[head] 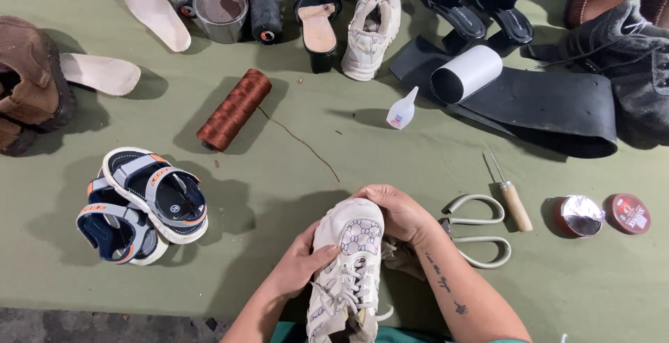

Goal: The person is cleaning and polishing a white sneaker using a cloth, rotating the shoe to reach all sides.

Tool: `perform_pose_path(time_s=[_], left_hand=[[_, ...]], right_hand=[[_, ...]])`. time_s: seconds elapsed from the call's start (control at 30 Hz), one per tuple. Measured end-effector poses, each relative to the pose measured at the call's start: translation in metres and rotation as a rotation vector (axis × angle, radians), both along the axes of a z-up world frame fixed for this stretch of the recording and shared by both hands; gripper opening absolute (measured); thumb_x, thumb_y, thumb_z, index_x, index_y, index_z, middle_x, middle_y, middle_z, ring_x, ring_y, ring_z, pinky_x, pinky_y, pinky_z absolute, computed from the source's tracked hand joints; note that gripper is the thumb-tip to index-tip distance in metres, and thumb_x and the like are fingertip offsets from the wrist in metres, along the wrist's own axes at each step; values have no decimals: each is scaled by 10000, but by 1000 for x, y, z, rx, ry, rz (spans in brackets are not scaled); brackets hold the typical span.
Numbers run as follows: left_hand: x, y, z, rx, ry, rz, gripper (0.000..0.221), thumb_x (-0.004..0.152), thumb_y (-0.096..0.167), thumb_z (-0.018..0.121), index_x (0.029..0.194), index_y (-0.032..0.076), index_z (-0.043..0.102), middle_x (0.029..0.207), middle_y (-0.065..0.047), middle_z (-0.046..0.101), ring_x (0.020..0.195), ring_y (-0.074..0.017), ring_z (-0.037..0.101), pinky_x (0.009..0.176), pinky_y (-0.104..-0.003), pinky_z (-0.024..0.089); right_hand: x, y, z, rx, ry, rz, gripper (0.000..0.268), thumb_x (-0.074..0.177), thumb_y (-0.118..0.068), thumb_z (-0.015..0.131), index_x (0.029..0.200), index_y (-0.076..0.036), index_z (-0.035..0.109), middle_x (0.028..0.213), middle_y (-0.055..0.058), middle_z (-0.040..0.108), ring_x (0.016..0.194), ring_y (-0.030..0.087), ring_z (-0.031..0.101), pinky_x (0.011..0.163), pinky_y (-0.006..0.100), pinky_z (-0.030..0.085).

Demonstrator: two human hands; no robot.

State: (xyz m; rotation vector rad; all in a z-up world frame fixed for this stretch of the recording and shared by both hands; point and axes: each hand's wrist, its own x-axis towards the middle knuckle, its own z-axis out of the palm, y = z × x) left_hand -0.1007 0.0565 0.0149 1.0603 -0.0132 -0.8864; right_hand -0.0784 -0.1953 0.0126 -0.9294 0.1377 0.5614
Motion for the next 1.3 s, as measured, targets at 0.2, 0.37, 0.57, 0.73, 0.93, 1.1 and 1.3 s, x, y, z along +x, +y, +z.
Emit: perform_pose_path(time_s=[0.2,0.37,0.57,0.73,0.93,1.1,1.3], left_hand=[[-2,-5,10,51,42,95,594,821,254,748,1342,21,584,1184,-176,739,1007,-278,726,863,-397,601],[3,-10,54,175,-223,119,341,883,271,732,1144,59,669,989,-71,753,871,-171,697,763,-320,560],[2,-11,54,153,-245,114,302,911,264,713,1123,49,701,958,-57,751,877,-147,682,774,-286,536],[6,-2,16,-88,-114,46,290,908,161,741,1167,58,662,975,-83,738,848,-184,702,780,-328,564],[-23,11,-96,-606,545,-116,752,872,425,630,1458,-26,498,1299,-243,666,1161,-403,663,1007,-544,534],[-21,14,-118,-226,578,117,369,810,242,636,1000,-66,709,843,-197,731,766,-353,689,742,-448,546],[22,2,59,23,106,178,516,948,230,529,1373,-50,619,1318,-230,719,1218,-361,685,1025,-469,524]], right_hand=[[-11,11,33,27,11,38,417,953,-324,664,1137,42,743,1044,215,768,932,322,744,834,427,603],[-14,13,51,1,-48,92,378,960,-260,678,1137,68,743,1014,212,772,856,282,748,766,385,612],[-19,15,68,-158,-176,107,374,969,-252,656,1163,53,750,1104,212,776,951,273,753,826,372,616],[-20,15,74,-296,-239,106,345,975,-236,642,1111,55,769,1071,204,793,948,242,756,836,332,618],[-30,20,66,-486,-157,-265,226,913,-185,716,826,14,778,991,201,832,900,238,775,779,332,615],[-30,13,53,-399,-223,-395,195,958,-156,684,996,-3,799,957,124,807,881,195,741,802,306,591],[-67,2,52,-1463,-508,-70,556,886,-435,722,1353,-144,652,1424,19,655,1456,259,456,1143,454,387]])
